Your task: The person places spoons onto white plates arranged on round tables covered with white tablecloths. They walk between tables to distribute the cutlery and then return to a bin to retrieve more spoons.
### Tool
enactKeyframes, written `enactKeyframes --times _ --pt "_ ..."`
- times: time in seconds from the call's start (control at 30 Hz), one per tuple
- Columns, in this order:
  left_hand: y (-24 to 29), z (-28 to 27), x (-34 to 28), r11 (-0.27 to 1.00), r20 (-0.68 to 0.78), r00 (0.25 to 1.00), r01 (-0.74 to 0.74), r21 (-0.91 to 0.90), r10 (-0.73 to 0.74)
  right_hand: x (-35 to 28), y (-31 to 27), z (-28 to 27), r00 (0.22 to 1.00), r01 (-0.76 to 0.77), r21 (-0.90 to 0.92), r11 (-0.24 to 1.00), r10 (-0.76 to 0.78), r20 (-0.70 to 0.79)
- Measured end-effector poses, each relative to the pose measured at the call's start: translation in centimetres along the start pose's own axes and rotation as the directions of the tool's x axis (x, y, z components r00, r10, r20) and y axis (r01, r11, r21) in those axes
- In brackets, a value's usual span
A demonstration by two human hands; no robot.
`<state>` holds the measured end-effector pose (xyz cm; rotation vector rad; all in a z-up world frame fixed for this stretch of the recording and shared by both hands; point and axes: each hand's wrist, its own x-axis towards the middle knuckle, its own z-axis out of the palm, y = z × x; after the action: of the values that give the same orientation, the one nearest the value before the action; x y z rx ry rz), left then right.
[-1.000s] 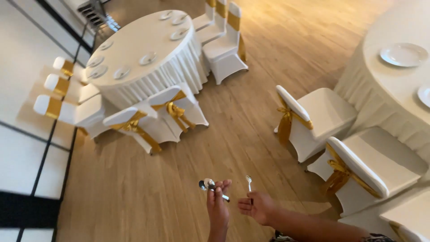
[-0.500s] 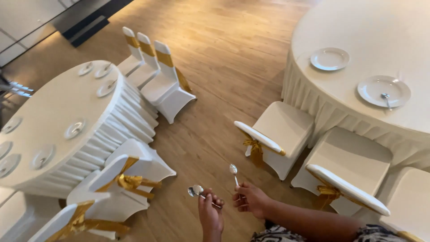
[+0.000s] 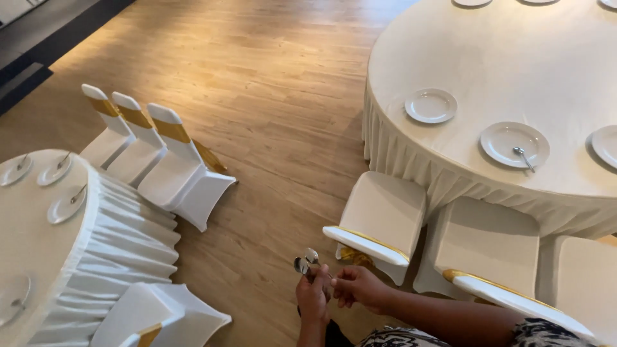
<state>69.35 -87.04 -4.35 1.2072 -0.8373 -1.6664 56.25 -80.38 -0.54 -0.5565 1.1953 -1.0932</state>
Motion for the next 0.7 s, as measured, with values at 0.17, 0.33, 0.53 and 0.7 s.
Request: enactKeyframes --times 0.17,0.33,0.53,0.7 --pt "3.7 0.3 10.5 0.988 0.049 0.999 -0.015 0.152 0.008 8.3 -1.1 -0.1 0.995 -0.001 0.027 1.0 0.004 -0.104" --pt "9.5 1.0 18.6 0.988 0.192 0.977 0.065 0.143 -0.092 13.9 -6.8 3.6 0.956 0.062 -0.067 0.996 -0.078 -0.282" --pt "13.6 2.5 25.6 0.943 0.332 0.908 0.157 0.292 -0.254 22.0 -5.5 0.6 0.835 0.307 0.156 0.939 -0.187 -0.518" --pt "12.9 -0.8 32.6 0.973 0.376 0.9 0.18 0.142 -0.222 24.2 -6.7 -5.8 0.675 0.324 0.297 0.898 0.001 -0.738"
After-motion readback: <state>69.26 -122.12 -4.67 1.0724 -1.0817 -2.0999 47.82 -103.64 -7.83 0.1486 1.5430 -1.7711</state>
